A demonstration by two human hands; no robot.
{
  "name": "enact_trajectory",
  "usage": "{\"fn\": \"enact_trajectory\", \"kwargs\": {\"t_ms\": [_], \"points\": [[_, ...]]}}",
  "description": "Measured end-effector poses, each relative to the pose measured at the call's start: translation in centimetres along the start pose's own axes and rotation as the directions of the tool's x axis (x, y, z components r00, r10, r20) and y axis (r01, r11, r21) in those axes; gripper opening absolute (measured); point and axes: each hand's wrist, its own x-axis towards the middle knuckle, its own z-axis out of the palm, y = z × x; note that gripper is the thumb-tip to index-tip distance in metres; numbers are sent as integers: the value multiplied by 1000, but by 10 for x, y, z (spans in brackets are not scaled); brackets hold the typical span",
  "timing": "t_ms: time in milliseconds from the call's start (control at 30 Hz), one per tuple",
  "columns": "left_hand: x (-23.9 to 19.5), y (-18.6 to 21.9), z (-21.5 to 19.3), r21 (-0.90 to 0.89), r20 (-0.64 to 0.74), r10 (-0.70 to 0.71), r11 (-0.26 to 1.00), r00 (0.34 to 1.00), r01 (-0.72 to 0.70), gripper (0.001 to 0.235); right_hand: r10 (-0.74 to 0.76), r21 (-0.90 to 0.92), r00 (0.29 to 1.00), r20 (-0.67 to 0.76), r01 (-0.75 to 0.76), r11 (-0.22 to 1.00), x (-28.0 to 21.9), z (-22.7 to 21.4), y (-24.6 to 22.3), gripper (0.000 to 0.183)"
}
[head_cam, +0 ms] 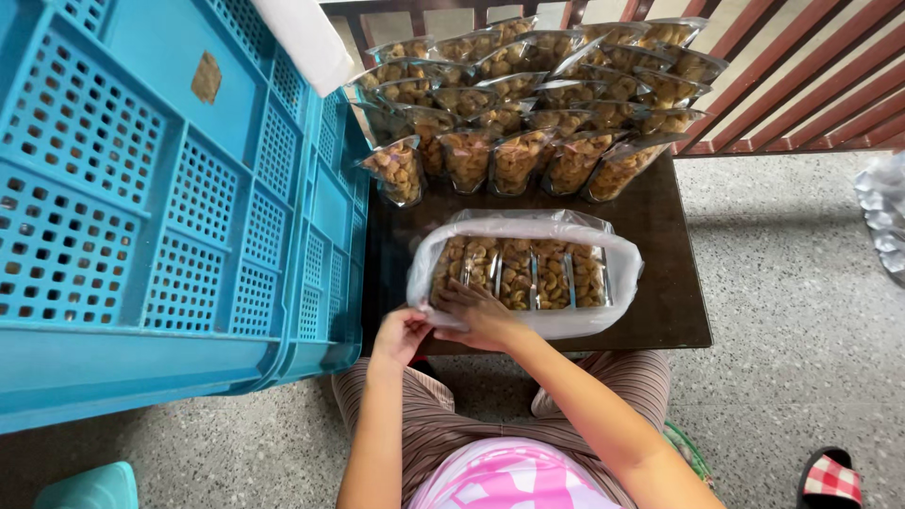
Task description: The person sits on the floor and packs multiple small, clear plastic bags containing snacks into a larger white plastic bag. They pick up the small bags one by one from a wooden table and place them inside the larger bag, arranging them neatly.
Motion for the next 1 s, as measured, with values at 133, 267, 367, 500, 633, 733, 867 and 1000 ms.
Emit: {"fn": "enact_trajectory", "kwargs": {"t_ms": [133,267,367,500,633,733,867,1000], "points": [[-6,-3,-1,-191,36,-144,970,989,148,36,-81,-47,996,40,83,995,-4,4,4,82],[-20,6,23,-2,35,-26,1000,999,26,46,-130,-35,991,34,132,991,-17,-13,2,83],[-46,33,58,595,-26,396,744,918,-304,52,27,-116,999,32,-24,993,-51,-31,-2,94],[-96,51,127,863,437,769,-214,466,-457,51,293,-242,945,-144,-321,916,-118,-35,27,100],[-125,26,177,669,741,244,-338,625,-662,40,170,-230,919,-355,-262,937,-157,-10,76,65],[-109,10,189,695,636,-59,-390,769,-604,40,430,82,872,-236,-423,902,-156,-1,100,50],[-86,7,179,529,783,44,-574,621,-626,26,473,113,824,-312,-462,880,-148,-17,92,45],[-95,15,163,420,901,234,-683,365,-598,44,423,288,819,-388,-328,900,-165,-65,74,73]]}}
